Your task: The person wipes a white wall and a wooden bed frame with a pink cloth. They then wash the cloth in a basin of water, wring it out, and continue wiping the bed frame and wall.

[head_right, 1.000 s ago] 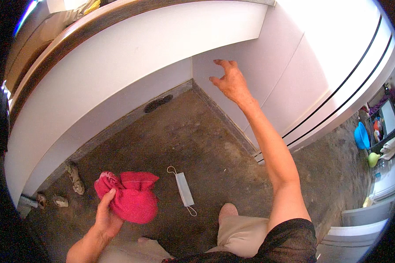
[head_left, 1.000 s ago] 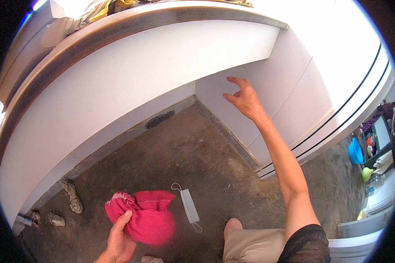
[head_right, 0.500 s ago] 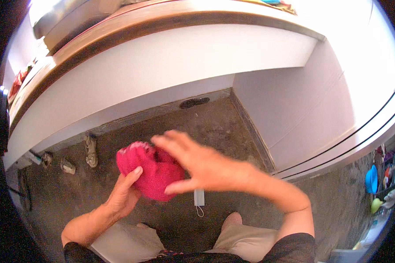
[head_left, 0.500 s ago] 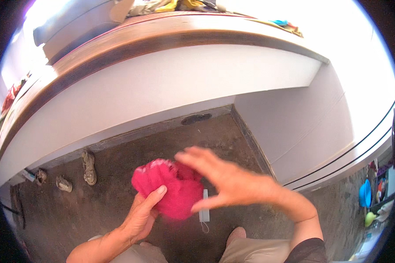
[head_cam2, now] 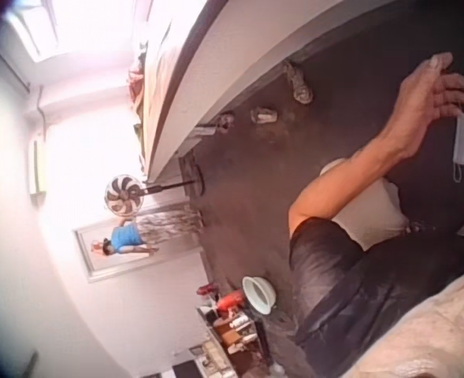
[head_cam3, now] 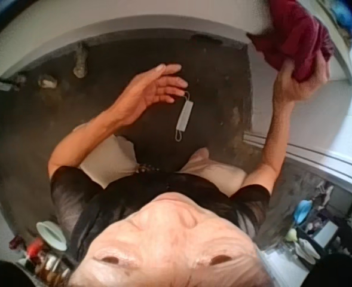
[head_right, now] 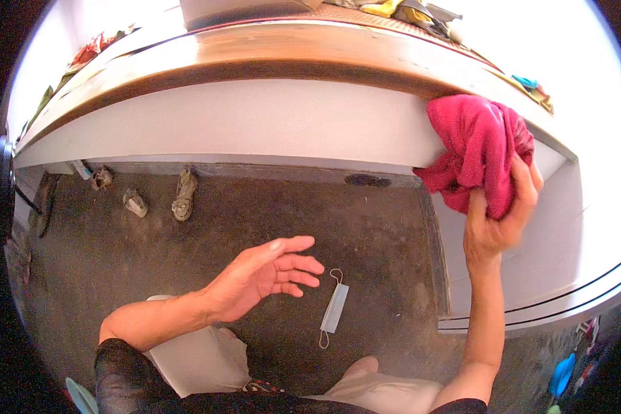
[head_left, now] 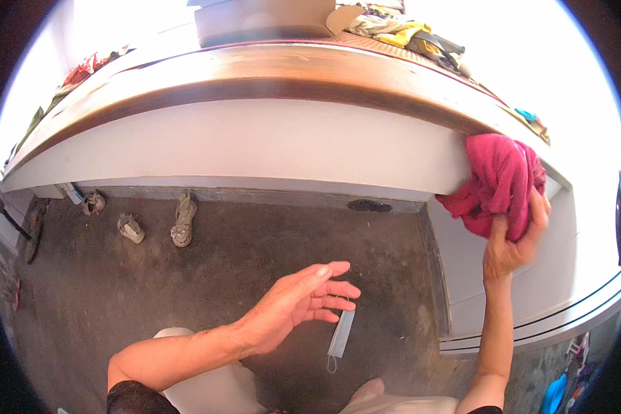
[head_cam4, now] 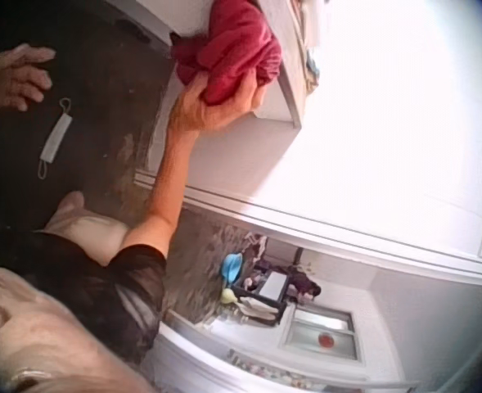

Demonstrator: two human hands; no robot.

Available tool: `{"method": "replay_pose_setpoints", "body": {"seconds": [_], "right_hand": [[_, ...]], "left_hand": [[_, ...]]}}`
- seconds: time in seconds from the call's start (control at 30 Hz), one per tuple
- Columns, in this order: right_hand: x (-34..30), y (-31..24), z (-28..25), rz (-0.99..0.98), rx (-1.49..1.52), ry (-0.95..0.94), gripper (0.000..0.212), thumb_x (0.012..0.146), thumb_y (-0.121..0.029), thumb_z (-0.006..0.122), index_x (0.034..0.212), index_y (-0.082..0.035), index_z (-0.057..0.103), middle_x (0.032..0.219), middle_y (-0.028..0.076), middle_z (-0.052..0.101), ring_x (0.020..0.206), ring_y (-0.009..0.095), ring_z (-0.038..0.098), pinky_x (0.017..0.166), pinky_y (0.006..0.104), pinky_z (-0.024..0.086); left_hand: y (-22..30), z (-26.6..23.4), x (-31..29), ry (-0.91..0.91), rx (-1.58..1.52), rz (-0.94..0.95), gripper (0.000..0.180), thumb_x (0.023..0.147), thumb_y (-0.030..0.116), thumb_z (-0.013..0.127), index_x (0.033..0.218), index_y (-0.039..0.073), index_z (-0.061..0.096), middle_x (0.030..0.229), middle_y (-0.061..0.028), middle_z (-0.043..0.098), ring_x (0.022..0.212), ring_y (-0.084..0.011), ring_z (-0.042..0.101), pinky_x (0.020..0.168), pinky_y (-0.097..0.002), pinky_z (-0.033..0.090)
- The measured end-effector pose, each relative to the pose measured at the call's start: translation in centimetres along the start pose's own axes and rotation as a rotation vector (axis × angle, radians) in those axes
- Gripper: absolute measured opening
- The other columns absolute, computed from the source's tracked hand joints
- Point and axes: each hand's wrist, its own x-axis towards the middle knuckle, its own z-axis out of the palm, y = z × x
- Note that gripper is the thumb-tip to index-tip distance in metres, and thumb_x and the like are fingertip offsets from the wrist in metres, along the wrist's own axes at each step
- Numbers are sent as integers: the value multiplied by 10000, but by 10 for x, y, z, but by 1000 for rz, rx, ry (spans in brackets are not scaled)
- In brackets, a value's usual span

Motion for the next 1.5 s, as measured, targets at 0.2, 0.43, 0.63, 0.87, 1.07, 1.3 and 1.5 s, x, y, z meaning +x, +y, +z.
{"method": "replay_pose_setpoints", "body": {"seconds": [0.2,0.43,0.63,0.87,1.07,1.3,1.5], "right_hand": [[-6,16,47,-424,-201,-147,615,752,-253,783,1264,-36,522,1328,235,498,1250,432,478,1051,546,362],[19,-89,123,-562,-89,-224,242,818,-207,653,1041,-126,702,1284,110,613,1199,279,553,1042,414,400],[41,-187,200,-712,141,-130,272,773,-201,633,974,-18,648,1193,162,574,1024,260,579,773,317,455],[52,-143,166,-793,169,-259,304,741,-167,678,1025,-61,696,1189,124,604,1003,229,598,751,320,457],[33,-58,86,-551,-242,-186,505,694,-202,810,1143,-49,636,1170,193,594,973,295,585,826,402,451],[38,-137,157,-647,-32,-141,329,756,-206,697,1078,-141,714,1180,98,617,992,234,577,812,349,403],[41,-237,237,-769,263,-192,235,790,-190,645,969,-41,678,1225,125,558,1089,247,548,859,363,440]], "left_hand": [[0,3,-4,68,-49,-61,514,1031,396,410,1378,19,444,1183,-130,628,1067,-216,615,896,-333,488],[6,-3,-13,89,-78,-29,461,1031,349,428,1344,15,479,1142,-123,643,1029,-207,630,856,-312,501],[5,-26,-2,281,-254,32,369,996,308,509,1264,59,555,1074,-89,675,970,-176,643,810,-295,501],[-10,-35,-7,326,-243,-68,347,987,275,533,1268,74,555,1069,-75,668,953,-168,640,809,-291,499],[-3,-22,-16,209,-266,-98,336,1001,266,511,1277,76,545,1063,-79,660,971,-171,637,815,-290,497],[6,-21,-10,248,-368,7,332,1002,284,495,1263,84,541,1075,-84,658,971,-179,632,819,-302,490],[5,-39,-1,394,-427,86,274,986,285,510,1185,102,550,1104,-90,649,1002,-199,619,822,-330,488]]}}
